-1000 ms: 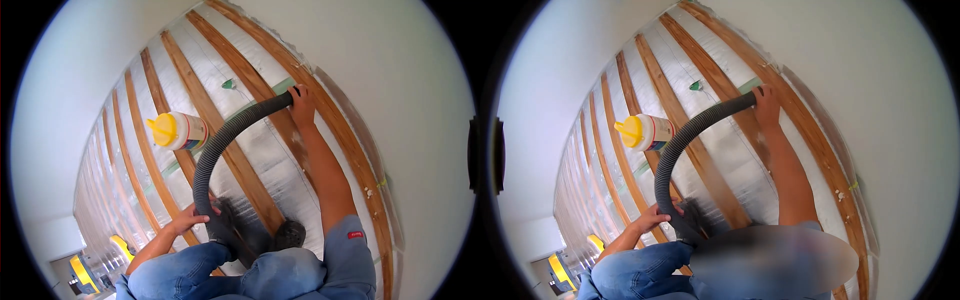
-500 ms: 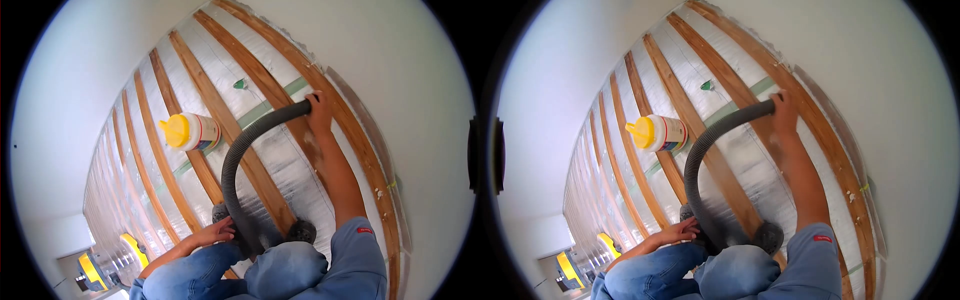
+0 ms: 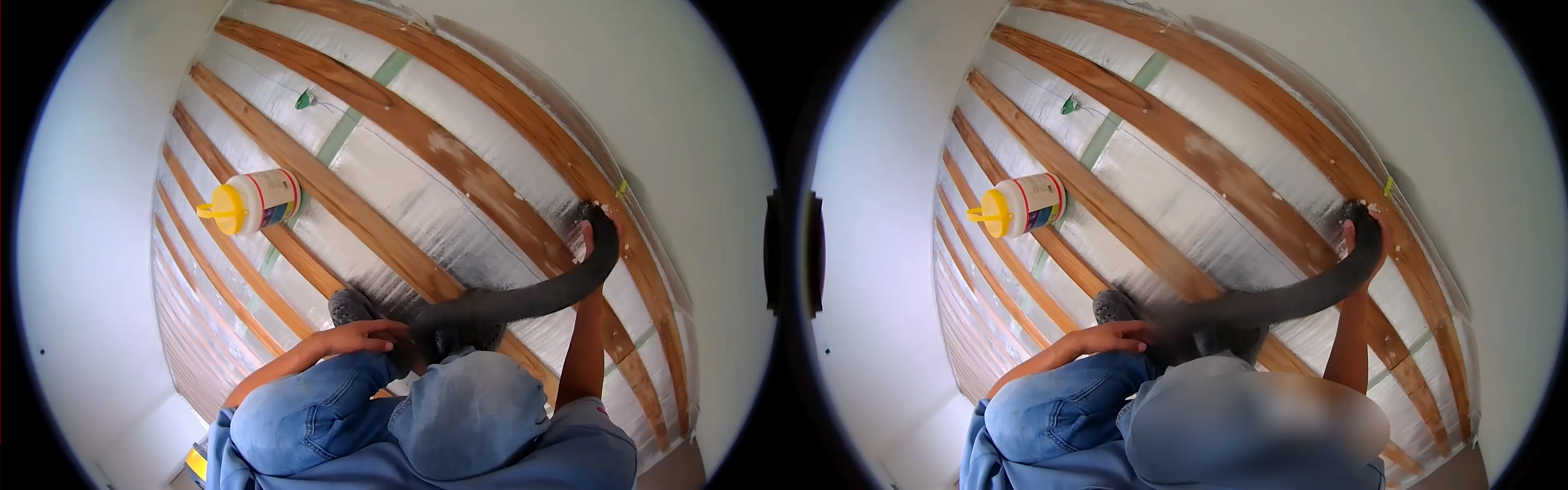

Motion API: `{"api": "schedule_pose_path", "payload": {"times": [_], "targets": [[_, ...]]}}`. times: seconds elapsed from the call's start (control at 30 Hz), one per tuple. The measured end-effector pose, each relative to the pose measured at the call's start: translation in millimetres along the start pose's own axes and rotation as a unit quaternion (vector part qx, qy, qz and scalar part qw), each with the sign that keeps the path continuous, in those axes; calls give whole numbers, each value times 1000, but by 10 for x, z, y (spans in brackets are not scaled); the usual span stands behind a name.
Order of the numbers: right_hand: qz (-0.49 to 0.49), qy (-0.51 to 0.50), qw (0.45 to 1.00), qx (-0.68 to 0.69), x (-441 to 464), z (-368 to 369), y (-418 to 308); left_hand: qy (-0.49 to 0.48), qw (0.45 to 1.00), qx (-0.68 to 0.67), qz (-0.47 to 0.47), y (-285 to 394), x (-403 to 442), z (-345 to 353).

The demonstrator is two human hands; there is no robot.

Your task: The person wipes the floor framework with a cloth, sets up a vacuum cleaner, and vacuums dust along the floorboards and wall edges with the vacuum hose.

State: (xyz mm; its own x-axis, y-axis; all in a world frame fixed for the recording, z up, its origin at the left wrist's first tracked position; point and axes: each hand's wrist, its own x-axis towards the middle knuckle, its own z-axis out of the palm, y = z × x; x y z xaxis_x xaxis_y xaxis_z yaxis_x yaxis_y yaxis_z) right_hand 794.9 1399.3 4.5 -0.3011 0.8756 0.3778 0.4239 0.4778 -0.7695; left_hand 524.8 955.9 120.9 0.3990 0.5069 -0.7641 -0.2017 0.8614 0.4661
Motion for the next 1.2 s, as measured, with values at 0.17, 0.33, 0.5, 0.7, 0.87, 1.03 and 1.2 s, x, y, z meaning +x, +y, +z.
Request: {"api": "schedule_pose_path", "payload": {"times": [0.17,0.33,0.5,0.7,0.87,1.03,1.2], "targets": [[33,-202,974,92,285,474,-429,-71,992,-82,64,-69,106,-38],[14,-264,926,269,380,1742,-662,-13,994,-66,88,-277,-48,-95],[-69,-313,903,287,535,2955,-1498,97,990,65,82,-745,-155,-96],[-271,-332,884,187,119,3295,-2001,255,960,113,21,-798,-476,37],[-80,-465,794,383,-692,2994,-1991,273,957,53,-78,-556,-776,231],[-29,-466,826,316,-865,2622,-1930,310,946,87,-51,-745,-843,322],[30,-499,815,291,-1096,1809,-1399,377,910,153,-83,-583,-1010,359]]}}
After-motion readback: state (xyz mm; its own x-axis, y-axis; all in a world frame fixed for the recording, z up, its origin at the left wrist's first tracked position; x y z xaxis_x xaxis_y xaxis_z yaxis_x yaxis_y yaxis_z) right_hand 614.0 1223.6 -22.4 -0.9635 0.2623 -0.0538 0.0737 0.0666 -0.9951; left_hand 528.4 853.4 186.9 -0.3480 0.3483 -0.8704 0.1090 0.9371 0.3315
